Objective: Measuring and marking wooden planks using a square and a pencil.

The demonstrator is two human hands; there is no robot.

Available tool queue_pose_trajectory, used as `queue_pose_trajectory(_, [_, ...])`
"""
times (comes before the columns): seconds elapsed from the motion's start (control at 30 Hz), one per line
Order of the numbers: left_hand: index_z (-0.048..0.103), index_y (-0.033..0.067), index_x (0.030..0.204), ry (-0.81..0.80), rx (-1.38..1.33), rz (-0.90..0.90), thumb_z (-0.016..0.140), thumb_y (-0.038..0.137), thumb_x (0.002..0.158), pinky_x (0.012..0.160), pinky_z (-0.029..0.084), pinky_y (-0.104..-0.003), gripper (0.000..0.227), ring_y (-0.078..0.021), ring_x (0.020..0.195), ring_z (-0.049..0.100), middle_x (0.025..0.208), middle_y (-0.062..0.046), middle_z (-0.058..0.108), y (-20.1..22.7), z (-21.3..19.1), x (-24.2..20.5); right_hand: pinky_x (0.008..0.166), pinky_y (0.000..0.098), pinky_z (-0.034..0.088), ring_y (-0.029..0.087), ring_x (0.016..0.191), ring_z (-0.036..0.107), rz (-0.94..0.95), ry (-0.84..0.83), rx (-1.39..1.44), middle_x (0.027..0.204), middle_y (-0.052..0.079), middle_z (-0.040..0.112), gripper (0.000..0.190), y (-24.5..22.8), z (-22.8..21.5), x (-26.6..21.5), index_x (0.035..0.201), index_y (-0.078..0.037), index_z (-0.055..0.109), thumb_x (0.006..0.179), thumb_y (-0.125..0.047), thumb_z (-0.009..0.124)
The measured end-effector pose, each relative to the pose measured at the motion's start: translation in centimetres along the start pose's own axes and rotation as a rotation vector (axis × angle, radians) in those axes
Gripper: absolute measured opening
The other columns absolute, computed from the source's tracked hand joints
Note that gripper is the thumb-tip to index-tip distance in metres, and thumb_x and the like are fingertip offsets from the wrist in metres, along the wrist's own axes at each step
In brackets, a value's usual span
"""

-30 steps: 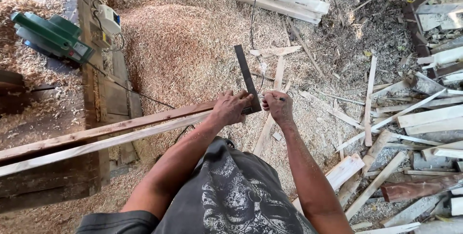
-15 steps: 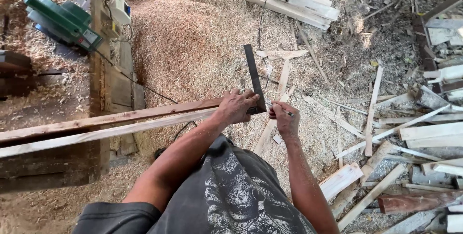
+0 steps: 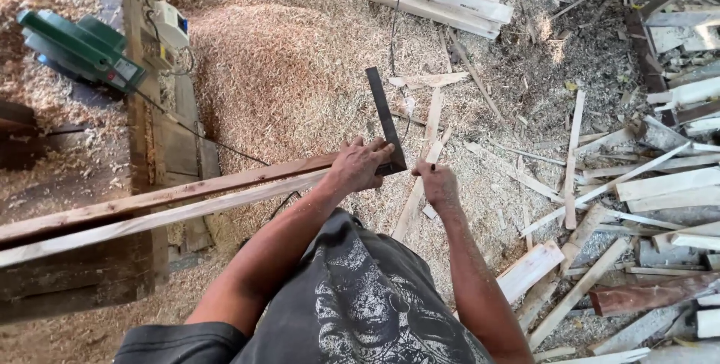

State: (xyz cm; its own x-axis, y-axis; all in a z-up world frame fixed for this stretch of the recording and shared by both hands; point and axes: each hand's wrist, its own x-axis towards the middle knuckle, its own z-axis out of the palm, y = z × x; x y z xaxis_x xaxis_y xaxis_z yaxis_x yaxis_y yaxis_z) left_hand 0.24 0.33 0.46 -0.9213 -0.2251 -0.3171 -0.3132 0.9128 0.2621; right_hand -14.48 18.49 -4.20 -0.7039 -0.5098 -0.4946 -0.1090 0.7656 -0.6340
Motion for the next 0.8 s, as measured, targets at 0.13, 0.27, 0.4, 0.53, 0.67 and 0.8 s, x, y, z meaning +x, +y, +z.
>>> queue_pose_trajectory(0.13, [0.043,0.0230,0.154,0.006,-0.041,-0.015,0.082,0.038,0.074,0.094,0.050,-0.054,0.090,-0.0335,0.118,0.054,0.152,-0.004,0.045,0.5,-0.5,-1.3,0.057,0.0307,0.051,0.011,0.065,0.059,0.011,-0.074,0.326,0.087,0.009,0.076,0.049,1.5,5.2,0.3,0.108,-0.009,0.077,0.109,-0.047,0.047])
queue_pose_trajectory(0.27, [0.051,0.0176,0.145,0.351,-0.060,0.085,0.080,0.029,0.071,0.102,0.048,-0.056,0.080,-0.0350,0.129,0.053,0.149,-0.014,0.048,-0.2,0.7,-3.6,0.057,0.0338,0.056,0.015,0.064,0.064,-0.219,-0.094,0.591,0.083,0.011,0.072,0.038,-1.0,7.4,-2.2,0.099,-0.001,0.069,0.109,-0.032,0.049])
queue_pose_trajectory(0.4, [0.050,0.0094,0.147,0.381,-0.323,0.082,0.069,0.020,0.089,0.101,0.051,-0.051,0.062,-0.0398,0.125,0.056,0.147,-0.022,0.050,0.8,0.3,-9.2,0.053,0.0358,0.053,0.016,0.062,0.061,-0.414,-0.060,0.347,0.080,0.007,0.067,0.035,-3.2,7.3,-8.3,0.101,-0.001,0.068,0.107,-0.028,0.047])
queue_pose_trajectory(0.53, [0.054,0.0038,0.146,0.359,-0.472,0.086,0.062,0.011,0.096,0.098,0.054,-0.045,0.051,-0.0352,0.119,0.063,0.140,-0.020,0.059,0.2,0.7,-11.2,0.065,0.0411,0.054,0.024,0.074,0.062,-0.521,-0.201,0.388,0.082,0.015,0.068,0.039,-3.4,5.1,-10.5,0.106,0.005,0.069,0.105,-0.033,0.056])
queue_pose_trajectory(0.67, [0.067,0.0013,0.123,0.575,-0.694,0.155,0.061,0.012,0.100,0.091,0.056,-0.040,0.026,-0.0305,0.109,0.065,0.123,-0.016,0.064,-0.4,0.1,-10.1,0.083,0.0383,0.060,0.022,0.091,0.074,-0.492,-0.407,0.328,0.098,0.012,0.077,0.052,-4.2,1.7,-12.5,0.113,-0.002,0.073,0.104,-0.047,0.047])
queue_pose_trajectory(0.8, [0.068,-0.0009,0.111,0.398,-0.681,0.058,0.061,0.014,0.100,0.080,0.052,-0.041,0.020,-0.0290,0.093,0.062,0.111,-0.017,0.062,-1.6,-0.7,-7.6,0.090,0.0418,0.057,0.026,0.100,0.073,-0.349,-0.519,0.198,0.104,0.014,0.077,0.068,-3.0,2.2,-12.4,0.115,-0.004,0.073,0.100,-0.062,0.039])
